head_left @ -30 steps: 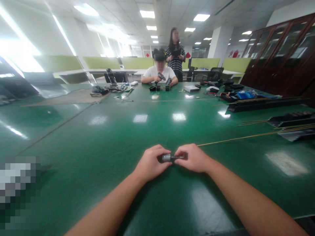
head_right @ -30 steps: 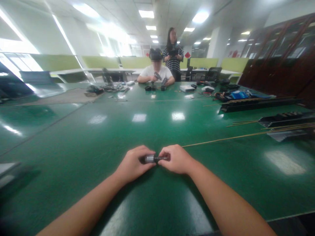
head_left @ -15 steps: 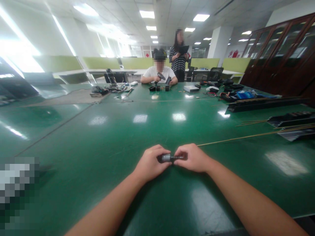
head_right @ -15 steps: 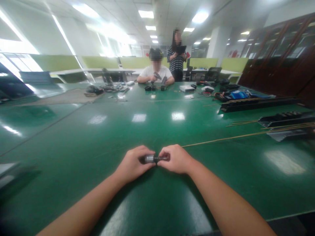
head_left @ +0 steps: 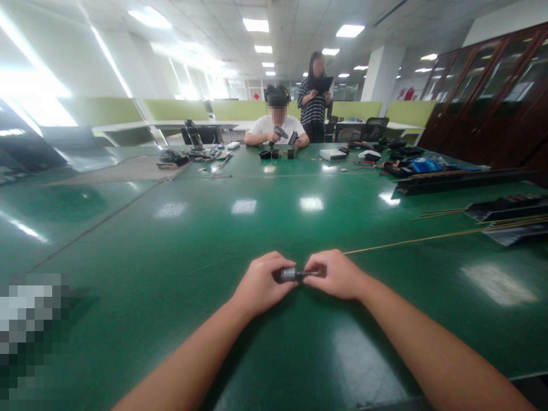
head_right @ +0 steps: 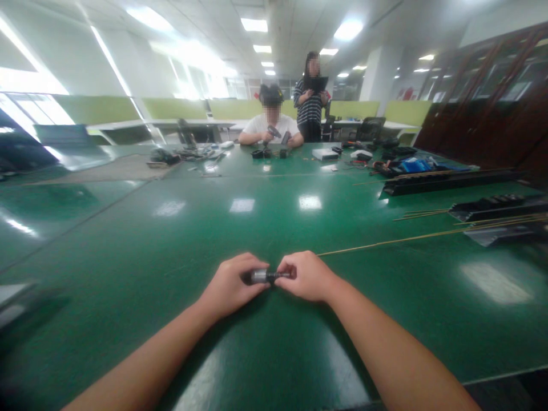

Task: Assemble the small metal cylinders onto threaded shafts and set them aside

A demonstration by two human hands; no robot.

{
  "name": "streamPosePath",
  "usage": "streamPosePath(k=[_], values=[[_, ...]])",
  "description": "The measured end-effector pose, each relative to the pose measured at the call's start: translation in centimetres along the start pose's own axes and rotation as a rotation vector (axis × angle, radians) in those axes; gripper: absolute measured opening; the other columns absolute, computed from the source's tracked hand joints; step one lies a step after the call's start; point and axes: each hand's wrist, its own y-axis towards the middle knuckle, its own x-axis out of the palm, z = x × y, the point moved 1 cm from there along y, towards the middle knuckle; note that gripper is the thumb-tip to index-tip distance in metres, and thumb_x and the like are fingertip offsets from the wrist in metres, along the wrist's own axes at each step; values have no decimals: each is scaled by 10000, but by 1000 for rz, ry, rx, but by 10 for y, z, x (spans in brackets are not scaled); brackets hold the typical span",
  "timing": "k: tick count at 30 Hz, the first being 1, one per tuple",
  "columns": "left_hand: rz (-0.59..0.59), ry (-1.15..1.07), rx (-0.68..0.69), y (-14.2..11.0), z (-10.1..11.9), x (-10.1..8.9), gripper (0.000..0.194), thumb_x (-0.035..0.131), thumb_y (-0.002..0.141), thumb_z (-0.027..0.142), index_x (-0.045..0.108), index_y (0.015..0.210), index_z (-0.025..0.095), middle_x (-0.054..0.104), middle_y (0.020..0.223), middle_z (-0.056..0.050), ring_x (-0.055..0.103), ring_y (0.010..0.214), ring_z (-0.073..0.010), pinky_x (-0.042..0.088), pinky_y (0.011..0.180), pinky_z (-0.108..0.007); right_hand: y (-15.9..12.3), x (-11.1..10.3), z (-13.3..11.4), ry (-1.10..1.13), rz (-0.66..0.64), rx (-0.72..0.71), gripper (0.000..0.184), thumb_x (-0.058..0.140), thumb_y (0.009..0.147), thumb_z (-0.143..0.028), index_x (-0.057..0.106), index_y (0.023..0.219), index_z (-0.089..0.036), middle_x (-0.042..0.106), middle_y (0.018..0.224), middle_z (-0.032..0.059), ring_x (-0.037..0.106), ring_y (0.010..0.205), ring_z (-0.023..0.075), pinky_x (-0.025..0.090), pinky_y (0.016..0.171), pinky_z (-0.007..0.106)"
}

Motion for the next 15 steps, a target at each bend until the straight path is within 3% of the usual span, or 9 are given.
streamPosePath(k=[15], values=[[21,15,16,0,-1,-2,250,785,712,188,744,957,216,699,906,-39,646,827,-177,512,764,-295,1,-4,-1,-30,5,4,84,721,767,-251,715,811,-180,686,696,4,594,611,126,420,574,227]])
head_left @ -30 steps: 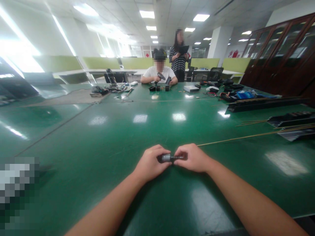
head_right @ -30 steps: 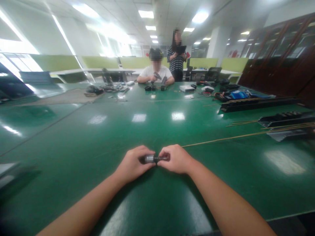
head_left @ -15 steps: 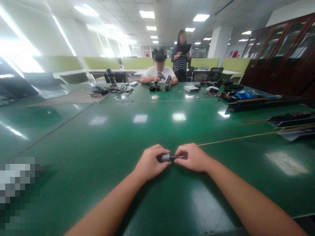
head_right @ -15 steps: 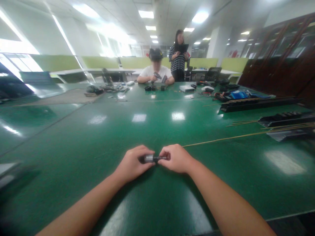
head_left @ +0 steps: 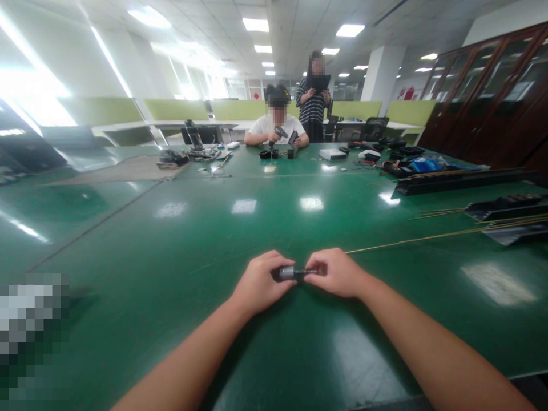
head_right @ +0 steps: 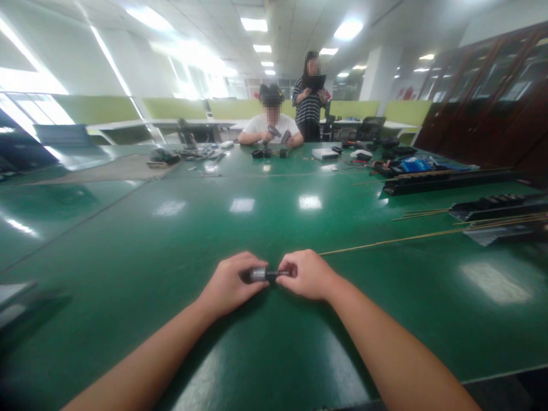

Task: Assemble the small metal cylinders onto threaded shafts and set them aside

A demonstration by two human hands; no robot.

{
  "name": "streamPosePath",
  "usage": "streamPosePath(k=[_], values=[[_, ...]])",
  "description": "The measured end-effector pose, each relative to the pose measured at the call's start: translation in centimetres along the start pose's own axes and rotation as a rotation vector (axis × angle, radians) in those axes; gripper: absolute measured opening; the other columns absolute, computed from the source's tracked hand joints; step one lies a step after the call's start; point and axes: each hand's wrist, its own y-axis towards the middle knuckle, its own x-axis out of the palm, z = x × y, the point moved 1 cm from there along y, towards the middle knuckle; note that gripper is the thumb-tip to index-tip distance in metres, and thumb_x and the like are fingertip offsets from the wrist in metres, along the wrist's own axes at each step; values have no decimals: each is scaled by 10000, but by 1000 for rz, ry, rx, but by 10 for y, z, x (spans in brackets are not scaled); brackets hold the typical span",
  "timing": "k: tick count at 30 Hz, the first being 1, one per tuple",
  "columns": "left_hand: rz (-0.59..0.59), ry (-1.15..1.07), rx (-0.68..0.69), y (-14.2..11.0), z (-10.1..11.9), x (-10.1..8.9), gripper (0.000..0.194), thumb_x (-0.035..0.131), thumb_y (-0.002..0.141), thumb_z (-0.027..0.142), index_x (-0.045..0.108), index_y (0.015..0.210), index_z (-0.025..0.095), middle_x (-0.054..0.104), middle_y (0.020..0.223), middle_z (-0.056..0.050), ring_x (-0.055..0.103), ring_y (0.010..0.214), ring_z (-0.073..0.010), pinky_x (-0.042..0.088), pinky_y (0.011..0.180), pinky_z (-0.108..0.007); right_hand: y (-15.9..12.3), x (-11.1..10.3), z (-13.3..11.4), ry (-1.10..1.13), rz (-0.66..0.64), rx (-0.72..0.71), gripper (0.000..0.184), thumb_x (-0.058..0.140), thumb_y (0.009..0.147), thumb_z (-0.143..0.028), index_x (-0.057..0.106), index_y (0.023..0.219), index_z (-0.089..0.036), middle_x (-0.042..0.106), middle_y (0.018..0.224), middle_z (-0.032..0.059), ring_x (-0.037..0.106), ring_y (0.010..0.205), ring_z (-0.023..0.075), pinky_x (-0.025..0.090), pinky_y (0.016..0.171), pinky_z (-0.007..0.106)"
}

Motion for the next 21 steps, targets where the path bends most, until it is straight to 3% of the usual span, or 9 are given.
streamPosePath(k=[21], values=[[2,17,-19,0,-1,-1,256,775,714,193,741,967,210,698,906,-43,645,825,-179,513,760,-298,0,-1,3,12,9,19,79,719,761,-231,720,819,-177,682,685,4,595,601,124,423,564,225]])
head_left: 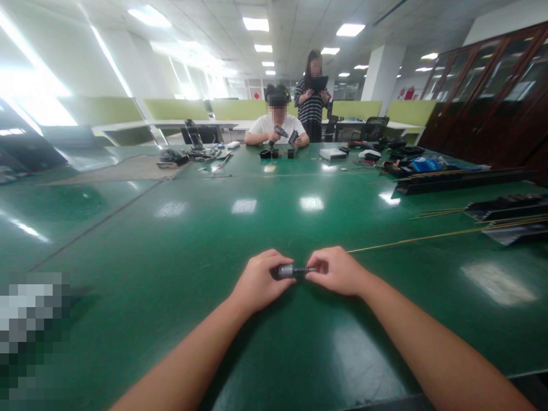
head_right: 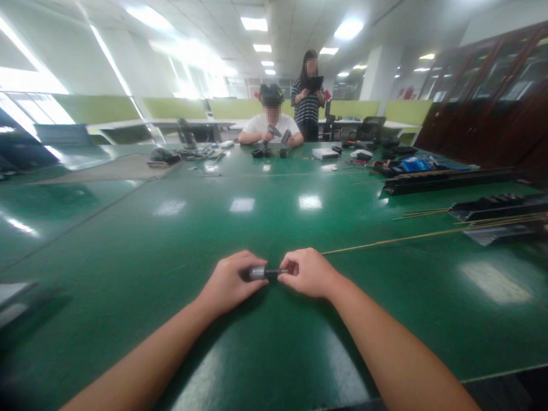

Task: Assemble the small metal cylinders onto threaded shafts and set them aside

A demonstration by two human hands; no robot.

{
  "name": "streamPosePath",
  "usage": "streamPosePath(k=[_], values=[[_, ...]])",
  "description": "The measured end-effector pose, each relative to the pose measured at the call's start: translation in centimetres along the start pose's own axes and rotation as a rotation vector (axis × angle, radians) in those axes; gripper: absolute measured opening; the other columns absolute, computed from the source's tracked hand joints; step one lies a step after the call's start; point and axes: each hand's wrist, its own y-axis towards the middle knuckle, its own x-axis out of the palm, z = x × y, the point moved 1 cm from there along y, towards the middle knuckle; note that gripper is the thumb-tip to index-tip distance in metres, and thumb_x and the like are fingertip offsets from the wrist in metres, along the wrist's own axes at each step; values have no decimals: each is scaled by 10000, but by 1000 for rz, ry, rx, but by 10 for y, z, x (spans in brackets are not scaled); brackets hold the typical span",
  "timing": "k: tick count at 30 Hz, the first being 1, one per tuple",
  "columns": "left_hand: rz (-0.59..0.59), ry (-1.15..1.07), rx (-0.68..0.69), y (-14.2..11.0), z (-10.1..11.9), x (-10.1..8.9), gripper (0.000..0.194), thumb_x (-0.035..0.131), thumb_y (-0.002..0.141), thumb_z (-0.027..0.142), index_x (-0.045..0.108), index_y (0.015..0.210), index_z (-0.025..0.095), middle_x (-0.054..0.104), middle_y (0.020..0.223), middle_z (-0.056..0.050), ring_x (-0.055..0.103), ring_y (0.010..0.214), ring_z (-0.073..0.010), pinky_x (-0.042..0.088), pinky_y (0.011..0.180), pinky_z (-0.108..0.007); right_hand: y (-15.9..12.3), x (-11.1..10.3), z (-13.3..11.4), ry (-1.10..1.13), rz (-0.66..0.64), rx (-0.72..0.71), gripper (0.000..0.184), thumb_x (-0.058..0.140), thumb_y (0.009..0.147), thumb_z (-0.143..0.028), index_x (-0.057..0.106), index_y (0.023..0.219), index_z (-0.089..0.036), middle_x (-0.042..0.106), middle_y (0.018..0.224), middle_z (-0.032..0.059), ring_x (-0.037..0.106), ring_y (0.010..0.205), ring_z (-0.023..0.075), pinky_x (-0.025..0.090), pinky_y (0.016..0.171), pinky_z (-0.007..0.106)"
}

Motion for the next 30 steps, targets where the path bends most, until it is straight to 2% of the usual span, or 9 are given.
streamPosePath(k=[30], values=[[15,8,-15,0,-6,-1,255,778,722,191,738,971,230,687,911,-17,632,827,-159,506,777,-289,0,-4,1,-9,-8,27,101,710,763,-255,721,816,-170,692,693,10,604,607,125,443,573,228]])
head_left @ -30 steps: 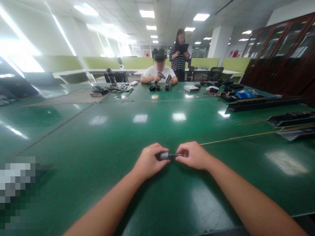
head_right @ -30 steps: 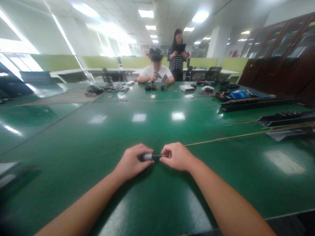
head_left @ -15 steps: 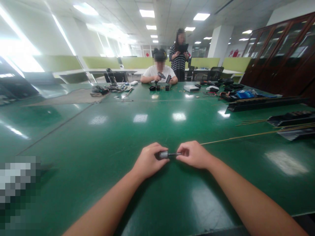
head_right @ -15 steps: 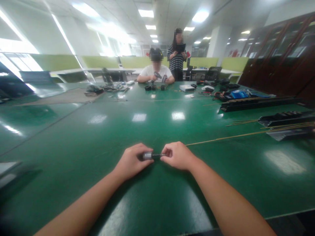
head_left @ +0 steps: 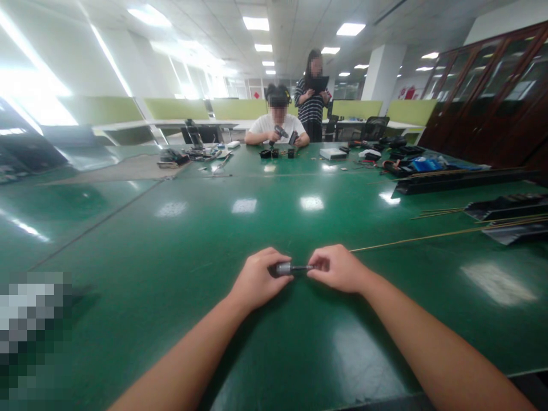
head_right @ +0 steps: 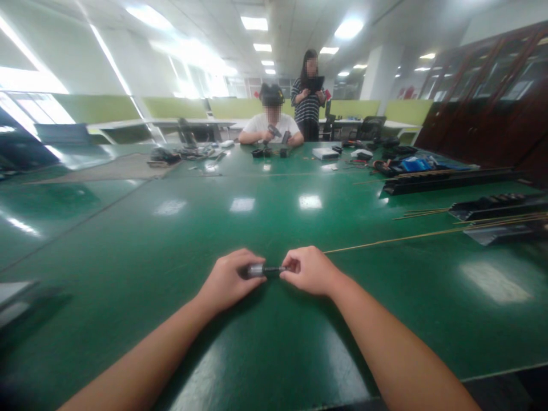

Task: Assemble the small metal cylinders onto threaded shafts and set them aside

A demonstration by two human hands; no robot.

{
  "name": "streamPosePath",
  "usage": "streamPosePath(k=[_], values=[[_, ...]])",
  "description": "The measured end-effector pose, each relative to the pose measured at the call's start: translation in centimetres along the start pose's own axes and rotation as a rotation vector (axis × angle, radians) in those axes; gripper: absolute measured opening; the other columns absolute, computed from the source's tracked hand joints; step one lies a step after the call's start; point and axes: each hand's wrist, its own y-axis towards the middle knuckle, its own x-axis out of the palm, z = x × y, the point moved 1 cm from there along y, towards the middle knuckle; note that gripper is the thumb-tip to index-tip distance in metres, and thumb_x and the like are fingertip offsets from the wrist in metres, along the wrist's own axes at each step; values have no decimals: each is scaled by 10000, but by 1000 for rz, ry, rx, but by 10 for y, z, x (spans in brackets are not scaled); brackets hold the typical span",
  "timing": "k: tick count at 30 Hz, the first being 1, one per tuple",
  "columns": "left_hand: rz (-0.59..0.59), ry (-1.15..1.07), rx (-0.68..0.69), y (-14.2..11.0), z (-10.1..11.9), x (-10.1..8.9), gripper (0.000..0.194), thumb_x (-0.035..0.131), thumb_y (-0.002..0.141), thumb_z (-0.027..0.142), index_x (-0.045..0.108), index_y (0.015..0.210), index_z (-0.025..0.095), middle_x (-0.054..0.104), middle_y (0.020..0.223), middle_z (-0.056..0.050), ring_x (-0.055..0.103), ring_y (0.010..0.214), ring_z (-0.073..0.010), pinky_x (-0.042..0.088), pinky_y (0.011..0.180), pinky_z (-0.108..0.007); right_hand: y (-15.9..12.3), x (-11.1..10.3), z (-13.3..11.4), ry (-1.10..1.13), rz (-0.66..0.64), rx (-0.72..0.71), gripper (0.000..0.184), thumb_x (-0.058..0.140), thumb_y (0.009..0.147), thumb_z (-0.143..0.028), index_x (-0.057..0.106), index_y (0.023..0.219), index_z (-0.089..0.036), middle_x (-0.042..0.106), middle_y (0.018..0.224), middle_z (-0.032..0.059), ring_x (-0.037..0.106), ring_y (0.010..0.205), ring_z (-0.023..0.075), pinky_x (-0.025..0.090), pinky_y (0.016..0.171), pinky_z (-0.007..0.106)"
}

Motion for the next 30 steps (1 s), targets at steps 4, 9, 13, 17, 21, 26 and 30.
streamPosePath(k=[4,9,13,17,21,26,30], values=[[3,-2,2,0,0,0,255,778,724,199,737,973,231,688,919,-19,634,834,-162,509,785,-292,0,0,0,-1,0,2,107,711,764,-260,724,822,-172,693,694,10,606,609,126,442,573,230],[10,-2,-3,-1,0,-1,252,777,723,195,737,970,231,689,918,-17,635,840,-161,508,787,-293,0,0,1,2,5,3,105,711,762,-258,723,822,-173,693,694,8,607,609,126,442,574,231],[15,2,-10,-1,0,-1,252,774,725,194,738,971,232,693,921,-19,637,844,-163,508,794,-298,0,-1,2,5,6,8,109,710,761,-261,724,820,-170,693,691,12,608,605,128,445,574,232],[19,-3,-6,0,1,-1,252,773,723,190,739,970,229,693,925,-23,637,850,-166,510,799,-302,0,-1,2,1,8,6,109,711,760,-263,723,820,-172,692,691,10,606,604,128,444,572,232],[16,0,-5,0,0,-1,255,772,726,193,738,976,231,693,928,-21,635,853,-164,511,802,-303,0,0,3,-2,11,4,105,712,760,-261,720,815,-171,691,690,10,602,600,125,441,568,230],[17,0,-8,0,-2,0,272,779,722,191,737,988,231,696,941,-21,636,869,-166,512,819,-308,0,0,3,-1,14,5,110,714,756,-264,718,813,-171,688,691,9,599,600,124,438,566,229],[23,9,-6,0,-3,-1,273,774,725,190,737,992,233,696,942,-23,636,870,-168,515,821,-310,0,0,3,1,16,13,109,712,756,-263,720,816,-172,691,691,9,603,602,126,442,570,229]])
